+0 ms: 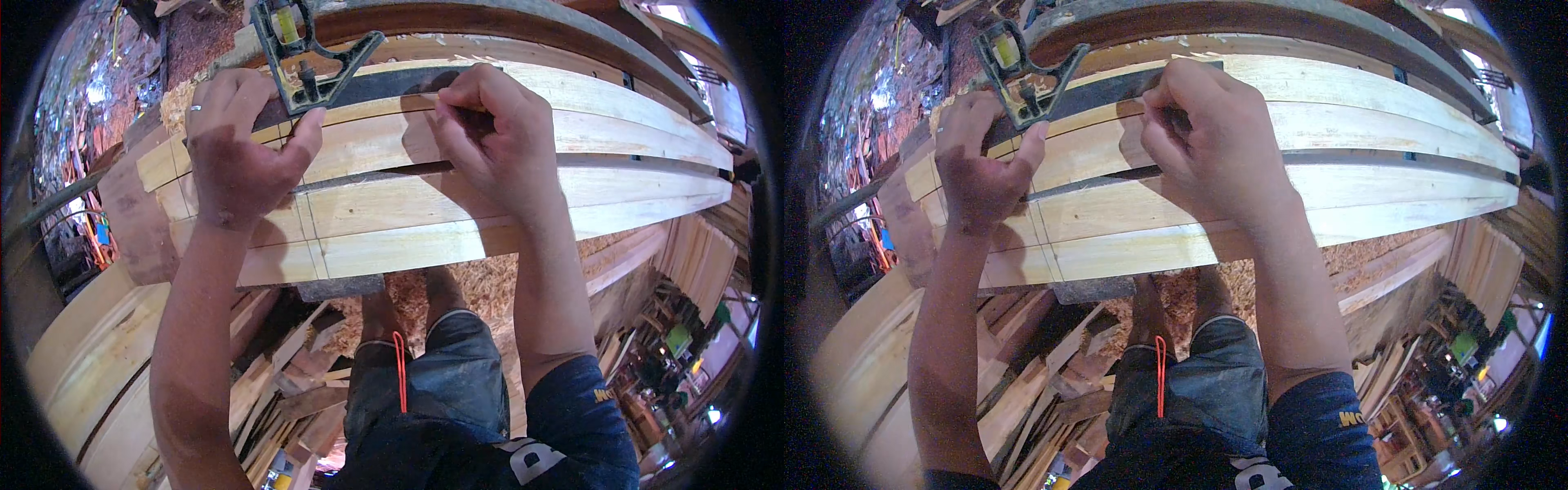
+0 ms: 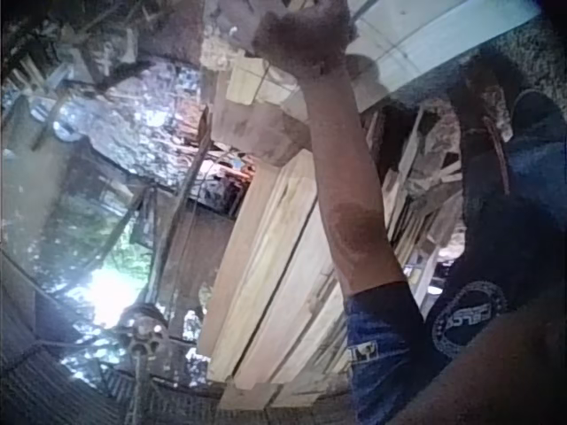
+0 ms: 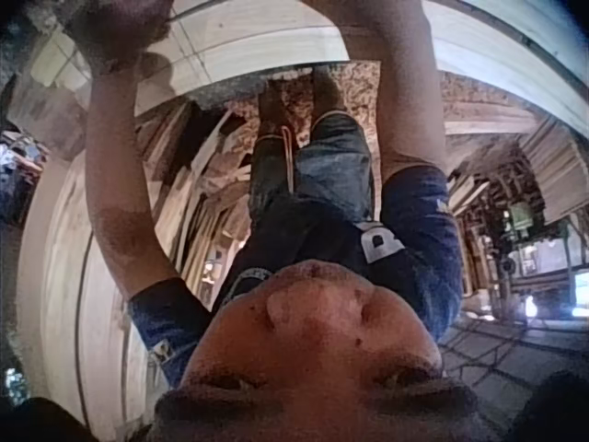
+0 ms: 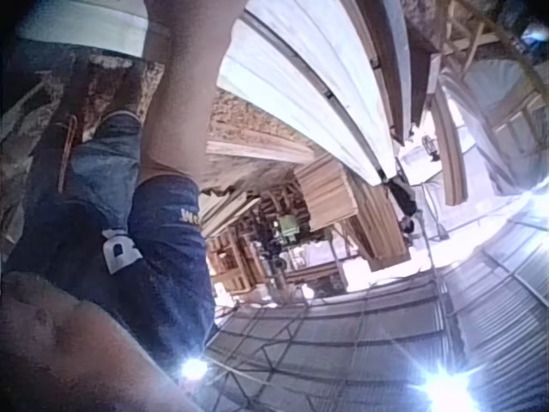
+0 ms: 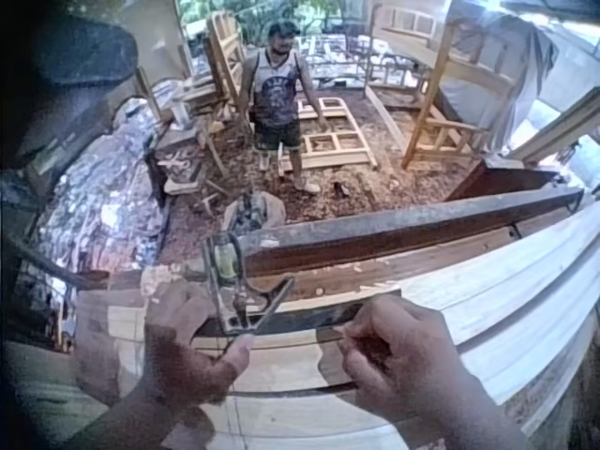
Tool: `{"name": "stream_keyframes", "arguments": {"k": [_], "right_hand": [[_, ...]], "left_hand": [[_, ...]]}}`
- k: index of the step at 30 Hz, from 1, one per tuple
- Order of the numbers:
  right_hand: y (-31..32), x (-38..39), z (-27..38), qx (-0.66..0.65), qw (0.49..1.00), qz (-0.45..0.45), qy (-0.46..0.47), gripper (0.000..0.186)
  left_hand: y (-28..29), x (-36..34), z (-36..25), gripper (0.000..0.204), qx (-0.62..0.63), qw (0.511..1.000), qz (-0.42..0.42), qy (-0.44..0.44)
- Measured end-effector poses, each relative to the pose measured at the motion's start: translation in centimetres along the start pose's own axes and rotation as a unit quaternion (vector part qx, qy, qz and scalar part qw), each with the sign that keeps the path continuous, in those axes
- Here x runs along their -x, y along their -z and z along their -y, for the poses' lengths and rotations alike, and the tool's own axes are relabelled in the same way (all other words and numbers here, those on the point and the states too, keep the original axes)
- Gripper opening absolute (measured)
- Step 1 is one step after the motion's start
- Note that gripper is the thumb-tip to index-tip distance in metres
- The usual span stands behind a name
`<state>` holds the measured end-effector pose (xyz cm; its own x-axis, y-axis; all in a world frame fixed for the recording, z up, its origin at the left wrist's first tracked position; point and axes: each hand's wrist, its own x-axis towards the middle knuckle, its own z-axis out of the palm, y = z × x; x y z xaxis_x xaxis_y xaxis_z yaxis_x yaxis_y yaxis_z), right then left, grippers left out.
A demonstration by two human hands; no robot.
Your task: The person positions a combination square on wooden planks and marks lines across them using a pencil.
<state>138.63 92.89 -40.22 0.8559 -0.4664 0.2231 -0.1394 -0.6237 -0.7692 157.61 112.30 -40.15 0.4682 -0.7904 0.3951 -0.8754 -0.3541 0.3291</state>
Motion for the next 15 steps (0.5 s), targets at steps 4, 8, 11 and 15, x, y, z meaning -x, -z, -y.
{"name": "stream_keyframes", "arguments": {"k": [4, 8, 11, 15], "right_hand": [[-0.19, -0.01, 0.08, -0.008, 1.000, -0.007, 0.001, 0.014], [-0.18, 0.02, -0.09, 0.003, 1.000, -0.003, 0.018, 0.015], [0.10, -0.04, -0.14, 0.031, 0.998, 0.014, 0.043, 0.012], [0.16, -0.20, -0.13, 0.041, 0.997, 0.010, 0.057, 0.012]], "left_hand": [[-0.09, -0.04, 0.08, 0.031, 0.008, 1.000, -0.006, -0.005], [-0.12, -0.02, 0.11, 0.031, 0.007, 1.000, -0.003, -0.007], [-0.01, 0.01, 0.13, 0.031, 0.008, 1.000, 0.000, -0.007], [-0.11, 0.02, 0.15, 0.032, 0.014, 1.000, -0.005, -0.005]]}}
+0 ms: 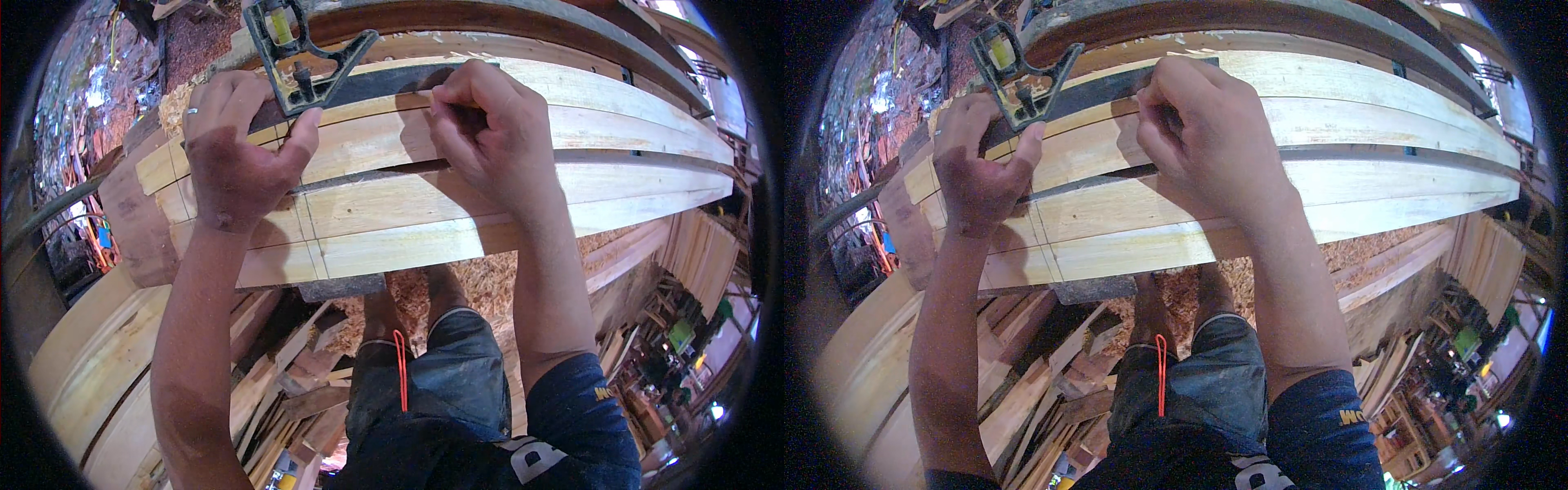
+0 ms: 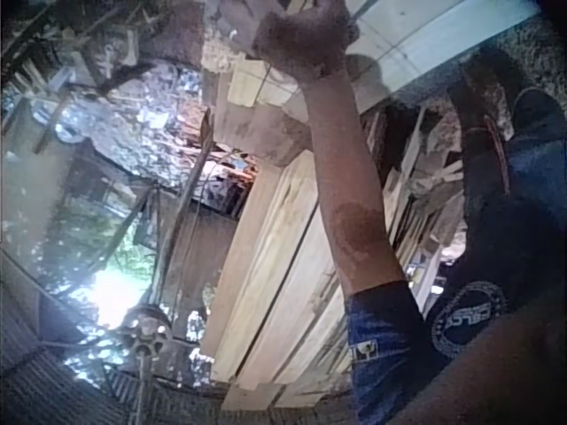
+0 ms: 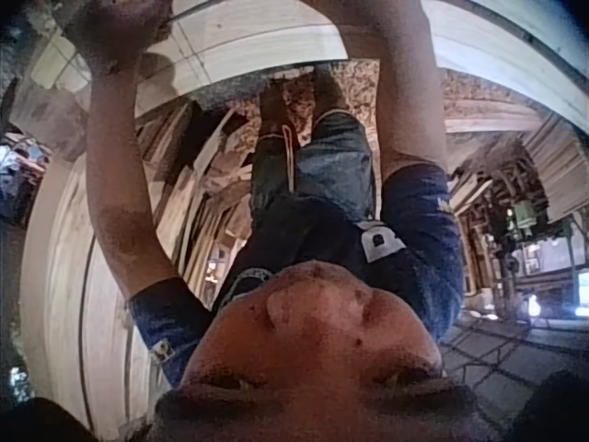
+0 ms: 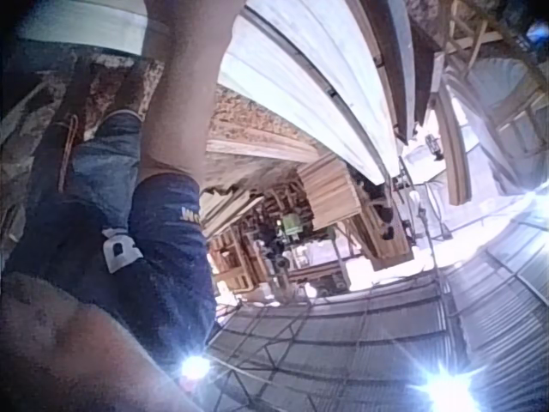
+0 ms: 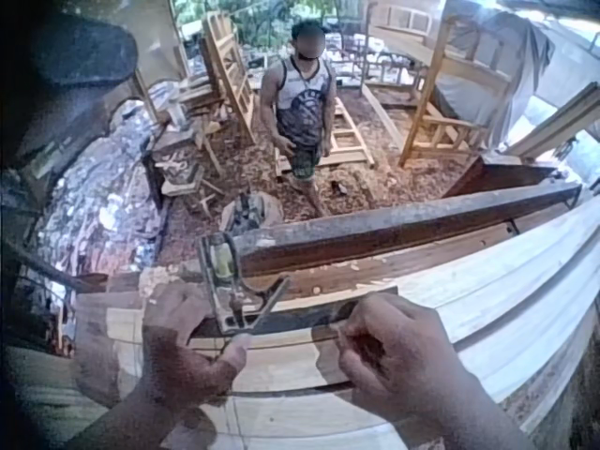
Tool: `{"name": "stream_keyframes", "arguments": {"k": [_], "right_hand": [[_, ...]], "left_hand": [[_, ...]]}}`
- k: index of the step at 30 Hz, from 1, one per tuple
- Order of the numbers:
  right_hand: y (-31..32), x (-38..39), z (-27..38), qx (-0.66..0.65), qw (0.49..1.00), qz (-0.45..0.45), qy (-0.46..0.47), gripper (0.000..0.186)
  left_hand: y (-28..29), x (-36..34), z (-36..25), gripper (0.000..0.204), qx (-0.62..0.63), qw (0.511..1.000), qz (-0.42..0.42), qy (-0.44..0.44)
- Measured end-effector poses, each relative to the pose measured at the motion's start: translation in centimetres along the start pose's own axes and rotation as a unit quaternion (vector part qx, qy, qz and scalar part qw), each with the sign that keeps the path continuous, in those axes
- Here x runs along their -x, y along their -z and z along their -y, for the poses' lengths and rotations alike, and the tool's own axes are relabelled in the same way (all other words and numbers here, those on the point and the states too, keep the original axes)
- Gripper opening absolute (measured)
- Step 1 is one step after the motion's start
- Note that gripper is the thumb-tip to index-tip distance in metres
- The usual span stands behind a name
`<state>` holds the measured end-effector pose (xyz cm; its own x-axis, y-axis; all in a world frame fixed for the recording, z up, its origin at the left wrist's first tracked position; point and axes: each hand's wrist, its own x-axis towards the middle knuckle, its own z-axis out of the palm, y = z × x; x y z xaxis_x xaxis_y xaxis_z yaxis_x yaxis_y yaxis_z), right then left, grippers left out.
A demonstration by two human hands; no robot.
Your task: The person positions a combination square on wooden planks and marks lines across them using a pencil.
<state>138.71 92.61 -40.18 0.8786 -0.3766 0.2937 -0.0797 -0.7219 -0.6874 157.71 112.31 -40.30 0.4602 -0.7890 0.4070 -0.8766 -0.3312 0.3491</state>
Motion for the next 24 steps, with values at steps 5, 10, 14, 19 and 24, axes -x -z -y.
{"name": "stream_keyframes", "arguments": {"k": [5, 10, 14, 19, 24], "right_hand": [[-0.1, 0.2, 0.0, -0.014, 0.999, 0.010, -0.029, 0.012], [0.1, 0.3, 0.2, -0.049, 0.997, 0.000, -0.055, 0.012], [0.7, 0.2, -0.6, -0.183, 0.965, -0.158, -0.104, 0.009], [-0.3, -0.8, -1.8, -0.280, 0.919, -0.236, -0.149, 0.014], [-1.0, -1.1, -0.8, -0.073, 0.983, -0.148, -0.076, 0.019]], "left_hand": [[0.0, 0.1, 0.0, 0.032, -0.002, 1.000, 0.004, 0.009], [-0.1, 0.2, 0.0, 0.032, -0.001, 1.000, -0.011, 0.005], [0.1, 0.0, -0.1, 0.033, 0.015, 1.000, -0.021, -0.006], [0.2, 0.4, 0.6, 0.033, 0.032, 0.998, -0.042, -0.017], [1.9, 1.1, 1.9, 0.032, 0.072, 0.997, 0.001, 0.014]]}}
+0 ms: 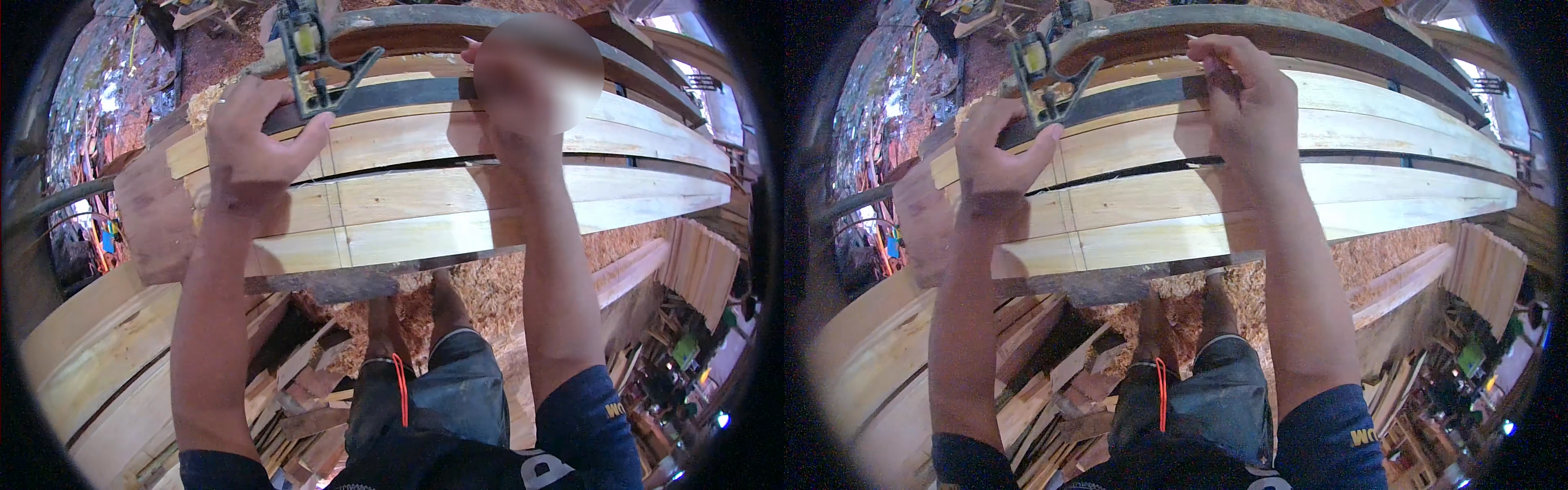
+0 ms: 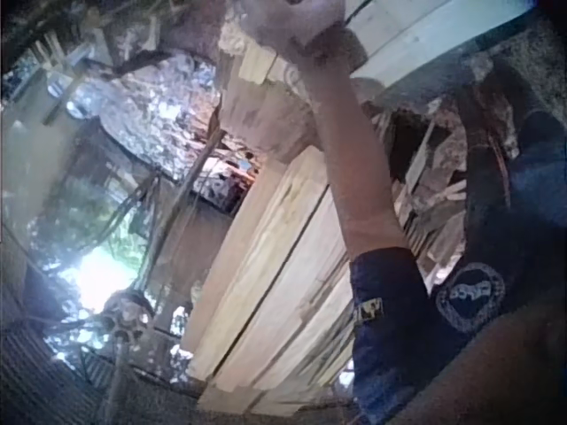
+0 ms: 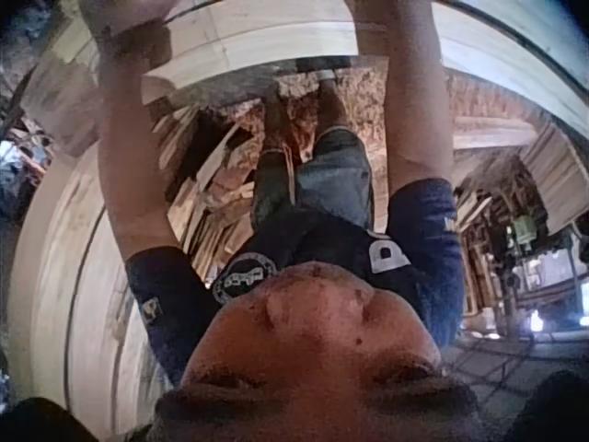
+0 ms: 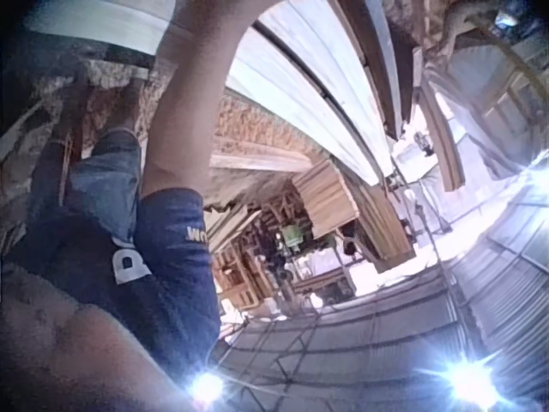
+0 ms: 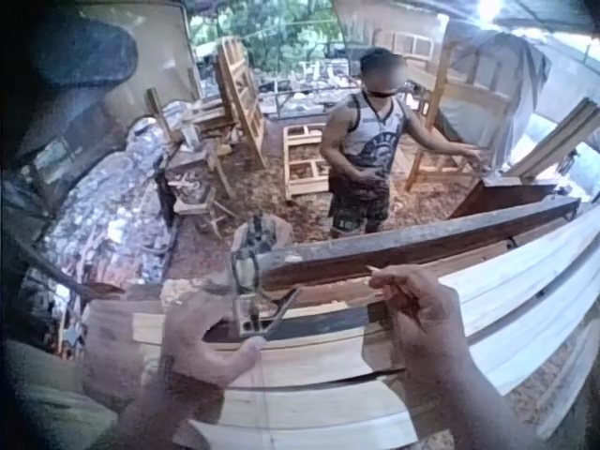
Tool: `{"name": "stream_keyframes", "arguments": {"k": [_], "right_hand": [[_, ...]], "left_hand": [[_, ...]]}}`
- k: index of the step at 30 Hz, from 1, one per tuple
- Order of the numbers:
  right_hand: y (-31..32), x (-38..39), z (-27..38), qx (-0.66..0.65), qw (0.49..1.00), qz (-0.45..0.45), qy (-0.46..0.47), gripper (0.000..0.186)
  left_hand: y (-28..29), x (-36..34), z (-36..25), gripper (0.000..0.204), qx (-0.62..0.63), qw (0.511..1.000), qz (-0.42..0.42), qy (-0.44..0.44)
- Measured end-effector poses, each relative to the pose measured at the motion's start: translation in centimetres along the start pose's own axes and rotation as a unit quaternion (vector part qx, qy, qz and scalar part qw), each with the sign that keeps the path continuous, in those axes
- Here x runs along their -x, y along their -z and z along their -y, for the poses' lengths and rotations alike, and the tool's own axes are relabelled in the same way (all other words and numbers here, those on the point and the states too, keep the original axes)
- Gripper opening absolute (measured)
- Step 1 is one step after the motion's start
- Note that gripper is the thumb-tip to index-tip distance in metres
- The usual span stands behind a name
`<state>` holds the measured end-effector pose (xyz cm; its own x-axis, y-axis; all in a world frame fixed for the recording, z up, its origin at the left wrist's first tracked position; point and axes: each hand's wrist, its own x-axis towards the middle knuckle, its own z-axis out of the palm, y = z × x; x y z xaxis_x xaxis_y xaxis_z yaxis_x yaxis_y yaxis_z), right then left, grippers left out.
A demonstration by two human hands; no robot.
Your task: The person positions a combination square on wooden planks and marks lines across them using a pencil.
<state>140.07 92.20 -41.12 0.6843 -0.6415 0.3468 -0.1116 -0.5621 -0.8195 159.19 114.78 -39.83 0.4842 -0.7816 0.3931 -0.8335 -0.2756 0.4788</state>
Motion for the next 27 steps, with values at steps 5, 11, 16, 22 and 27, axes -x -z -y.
{"name": "stream_keyframes", "arguments": {"k": [5, 11, 16, 22, 27], "right_hand": [[0.3, 0.1, -0.2, -0.052, 0.997, 0.049, -0.008, 0.019], [-0.3, 0.0, 0.9, -0.064, 0.995, 0.079, -0.013, 0.016], [-0.6, 0.3, 2.1, -0.053, 0.996, 0.068, -0.029, 0.015], [-0.6, 0.8, 1.6, -0.102, 0.989, 0.066, -0.080, 0.016], [-0.8, 0.6, 2.0, -0.055, 0.993, 0.077, -0.068, 0.017]], "left_hand": [[2.6, 1.5, 3.8, 0.036, -0.015, 0.999, 0.026, 0.038], [3.0, 1.4, 4.0, 0.035, -0.024, 0.999, 0.026, 0.012], [3.1, 1.4, 3.5, 0.032, -0.070, 0.997, 0.009, -0.042], [2.8, 1.7, 3.8, 0.037, -0.103, 0.995, 0.012, -0.014], [2.8, 1.9, 4.2, 0.034, -0.063, 0.998, 0.017, 0.006]]}}
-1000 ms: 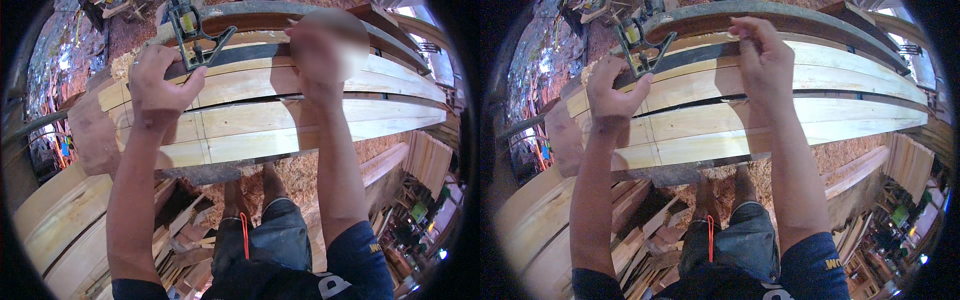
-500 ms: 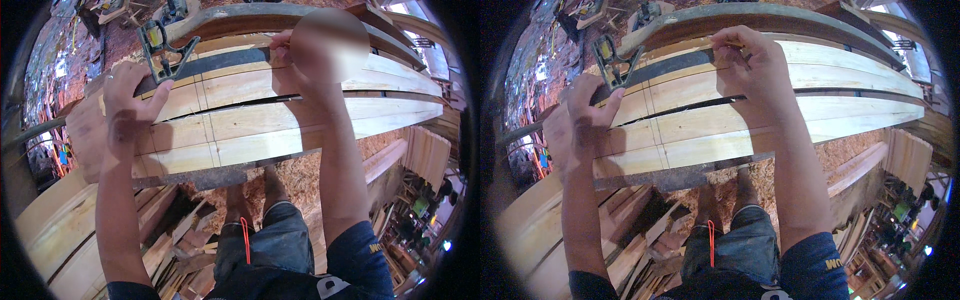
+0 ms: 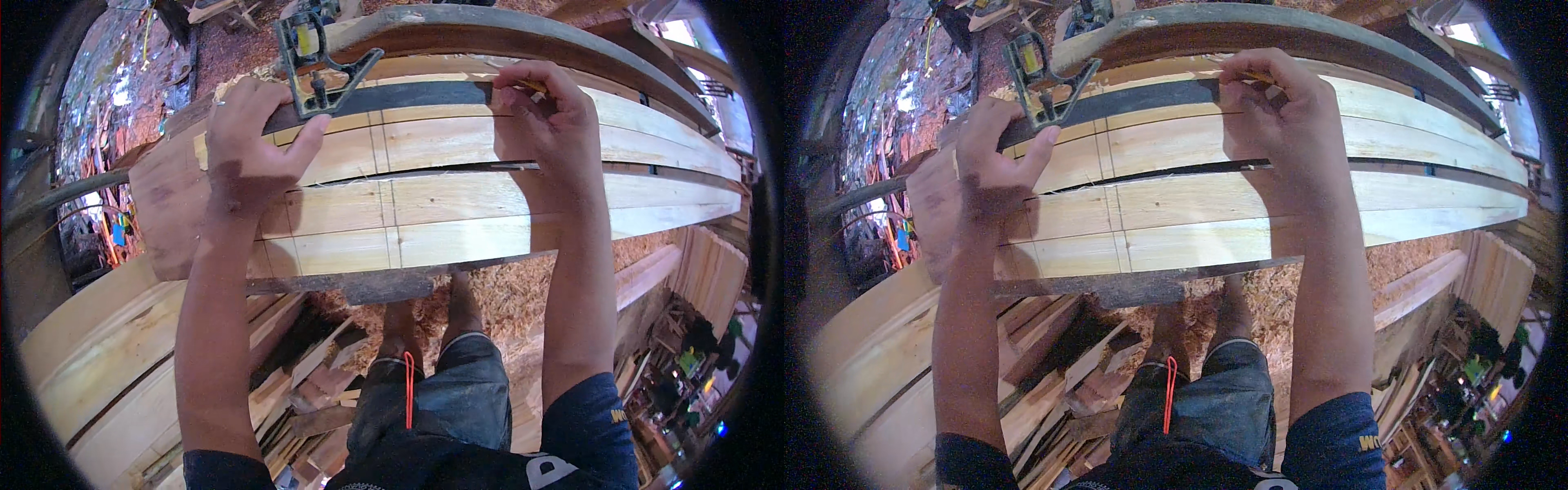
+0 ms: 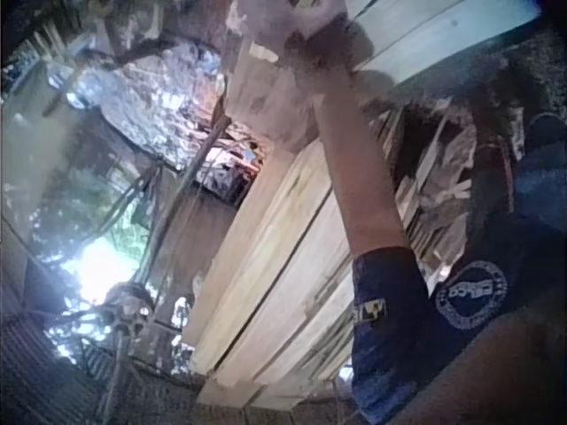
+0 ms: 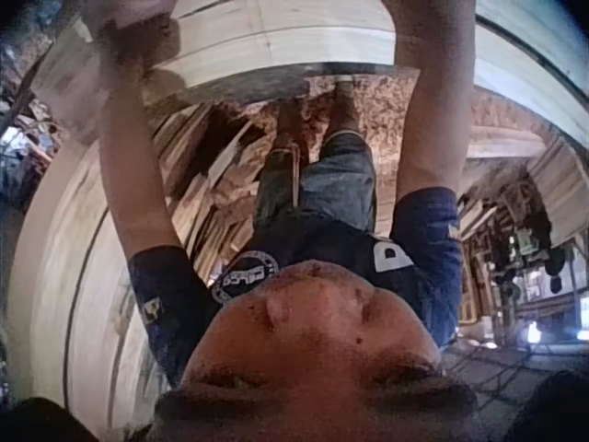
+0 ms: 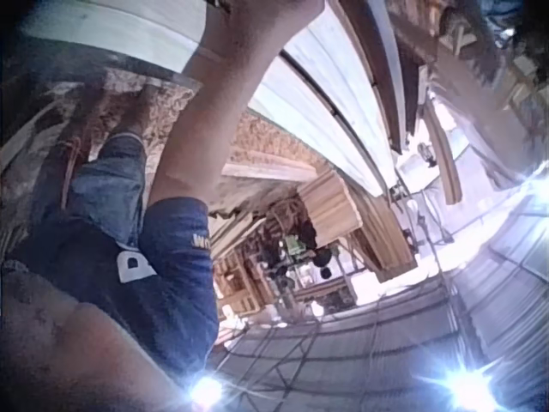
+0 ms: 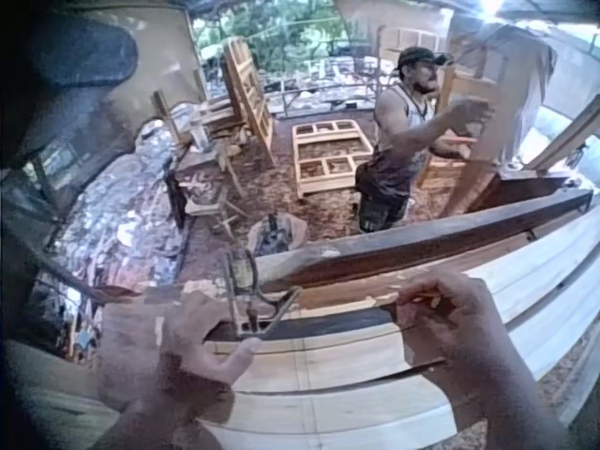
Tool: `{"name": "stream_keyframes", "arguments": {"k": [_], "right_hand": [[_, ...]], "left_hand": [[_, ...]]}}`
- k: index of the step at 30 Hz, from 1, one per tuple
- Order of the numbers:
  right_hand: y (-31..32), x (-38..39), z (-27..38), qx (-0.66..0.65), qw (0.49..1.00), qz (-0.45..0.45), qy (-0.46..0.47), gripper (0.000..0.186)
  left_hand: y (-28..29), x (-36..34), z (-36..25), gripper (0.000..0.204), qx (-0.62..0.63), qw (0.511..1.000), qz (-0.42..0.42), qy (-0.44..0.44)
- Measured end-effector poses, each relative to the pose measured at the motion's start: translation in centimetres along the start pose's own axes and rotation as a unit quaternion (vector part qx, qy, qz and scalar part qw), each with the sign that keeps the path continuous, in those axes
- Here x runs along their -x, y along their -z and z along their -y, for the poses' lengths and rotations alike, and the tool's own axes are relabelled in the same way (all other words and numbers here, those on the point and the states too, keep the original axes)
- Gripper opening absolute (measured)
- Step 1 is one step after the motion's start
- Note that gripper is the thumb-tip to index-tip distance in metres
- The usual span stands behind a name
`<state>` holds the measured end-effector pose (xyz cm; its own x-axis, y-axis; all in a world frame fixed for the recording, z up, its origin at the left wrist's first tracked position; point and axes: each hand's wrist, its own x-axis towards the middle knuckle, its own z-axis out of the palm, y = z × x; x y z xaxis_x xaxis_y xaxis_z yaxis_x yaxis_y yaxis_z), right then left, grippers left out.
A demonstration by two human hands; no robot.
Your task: The person positions a combination square on wooden planks and marks lines across them using a pencil.
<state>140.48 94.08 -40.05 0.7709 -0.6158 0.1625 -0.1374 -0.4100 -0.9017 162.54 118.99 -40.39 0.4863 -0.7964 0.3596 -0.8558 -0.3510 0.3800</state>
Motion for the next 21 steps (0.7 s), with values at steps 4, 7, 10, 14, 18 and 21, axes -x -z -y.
{"name": "stream_keyframes", "arguments": {"k": [4, 7, 10, 14, 18, 21], "right_hand": [[0.8, -0.3, -0.3, 0.018, 0.999, 0.013, 0.027, 0.016], [0.3, 0.0, 0.0, -0.009, 1.000, 0.008, 0.001, 0.016], [0.8, -0.4, -0.1, 0.041, 0.998, 0.027, 0.030, 0.017], [1.0, -0.5, -0.6, 0.052, 0.997, 0.004, 0.056, 0.016], [1.0, -0.5, -0.3, 0.021, 0.999, 0.013, 0.045, 0.015], [0.4, -0.1, 0.0, 0.008, 1.000, 0.021, 0.008, 0.015]], "left_hand": [[-0.2, -0.2, 0.0, 0.032, 0.032, 0.999, -0.014, -0.008], [-0.1, -0.4, 0.0, 0.031, 0.024, 1.000, -0.009, -0.009], [0.1, -0.3, -0.6, 0.031, 0.037, 0.999, -0.002, 0.018], [-0.1, -0.5, -0.8, 0.030, 0.029, 1.000, 0.003, 0.012], [0.0, -0.4, -1.0, 0.030, 0.043, 0.999, -0.002, 0.025], [0.0, -0.3, -0.9, 0.030, 0.048, 0.998, 0.002, 0.031]]}}
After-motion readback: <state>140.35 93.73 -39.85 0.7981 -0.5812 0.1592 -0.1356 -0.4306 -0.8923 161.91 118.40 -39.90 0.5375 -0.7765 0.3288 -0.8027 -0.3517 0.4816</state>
